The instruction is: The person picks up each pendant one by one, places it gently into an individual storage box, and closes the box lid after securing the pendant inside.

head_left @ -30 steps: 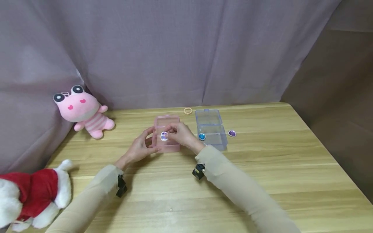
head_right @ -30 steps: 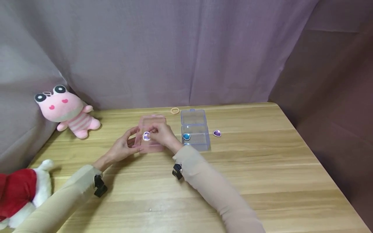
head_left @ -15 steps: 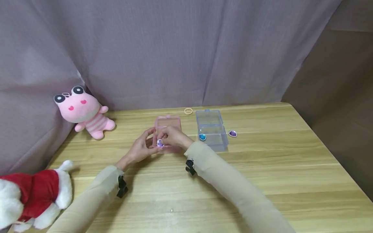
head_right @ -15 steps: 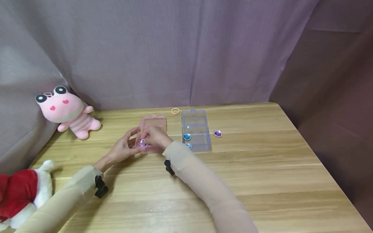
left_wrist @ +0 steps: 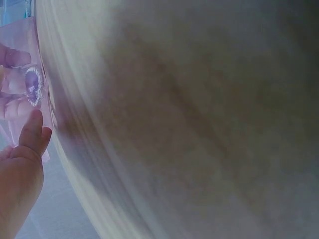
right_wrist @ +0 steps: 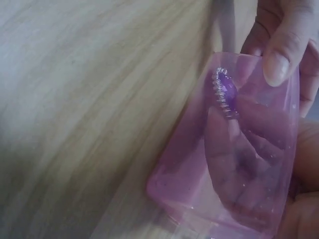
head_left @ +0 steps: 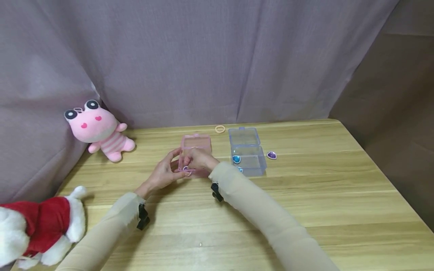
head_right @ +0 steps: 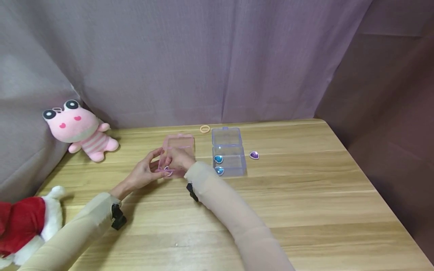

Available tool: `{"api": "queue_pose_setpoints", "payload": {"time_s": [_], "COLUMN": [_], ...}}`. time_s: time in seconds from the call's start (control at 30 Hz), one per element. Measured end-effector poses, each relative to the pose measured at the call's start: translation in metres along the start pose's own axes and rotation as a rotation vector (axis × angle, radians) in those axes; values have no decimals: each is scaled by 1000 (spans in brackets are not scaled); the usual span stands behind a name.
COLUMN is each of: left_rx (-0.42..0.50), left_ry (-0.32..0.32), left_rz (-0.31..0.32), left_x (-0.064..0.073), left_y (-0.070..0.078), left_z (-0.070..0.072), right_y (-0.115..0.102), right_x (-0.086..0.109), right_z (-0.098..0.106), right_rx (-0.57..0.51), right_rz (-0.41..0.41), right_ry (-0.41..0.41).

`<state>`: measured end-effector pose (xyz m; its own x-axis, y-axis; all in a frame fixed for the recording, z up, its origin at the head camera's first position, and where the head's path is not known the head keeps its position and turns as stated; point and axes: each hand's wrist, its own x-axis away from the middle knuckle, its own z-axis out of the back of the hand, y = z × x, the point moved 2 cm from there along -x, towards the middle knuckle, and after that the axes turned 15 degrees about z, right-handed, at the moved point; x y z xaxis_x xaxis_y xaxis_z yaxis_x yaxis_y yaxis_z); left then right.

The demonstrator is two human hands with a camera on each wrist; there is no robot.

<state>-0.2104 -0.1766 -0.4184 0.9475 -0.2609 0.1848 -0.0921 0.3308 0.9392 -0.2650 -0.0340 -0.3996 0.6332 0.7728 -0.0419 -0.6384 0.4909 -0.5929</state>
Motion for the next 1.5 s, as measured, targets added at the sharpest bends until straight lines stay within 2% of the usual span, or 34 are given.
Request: {"api": "queue_pose_setpoints", "payload": {"time_s": [0.13,0.2,0.23,0.37,0.53,0.63,0.73,0.77,0.87,0.93,1.0,1.1,1.2,1.27,1.37,1.5], "left_rx": [0,0,-1,-4,-4,-4,-4,-3,3,9,11,11,9,6,-8,-11], "left_ry": [1,0,-2,-5,-7,-6,5,7,10,7,4,1,1,2,8,12], "left_rz": [-9,-15,-17,-15,-12,-2,18,23,33,39,40,43,46,50,58,61], "left_x": [-1,-2,-2,-1,0,1,1,1,1,0,0,-1,-1,-1,-1,0], "left_y": [0,0,0,0,0,0,0,0,0,0,0,0,0,0,0,1], "left_z": [0,0,0,-1,-1,-1,-1,-1,-1,0,-1,0,0,0,0,0], "right_y": [8,11,-2,-14,-16,-17,-21,-23,-26,-22,-14,10,46,71,102,124], "right_x": [-5,-9,-4,4,8,10,15,18,30,43,60,91,127,151,181,205], "right_z": [-4,-6,1,4,5,9,20,25,45,61,77,102,122,128,128,119], "right_rx": [-6,-34,-23,-3,-25,-39,-26,-45,-118,-206,-279,-322,-316,-283,-194,-131], "right_rz": [44,25,-20,-51,-90,-62,29,36,19,-19,-48,-62,-123,-176,-291,-400], "right_ry": [-21,-40,-56,-25,8,78,180,215,296,350,405,536,672,724,706,577]}}
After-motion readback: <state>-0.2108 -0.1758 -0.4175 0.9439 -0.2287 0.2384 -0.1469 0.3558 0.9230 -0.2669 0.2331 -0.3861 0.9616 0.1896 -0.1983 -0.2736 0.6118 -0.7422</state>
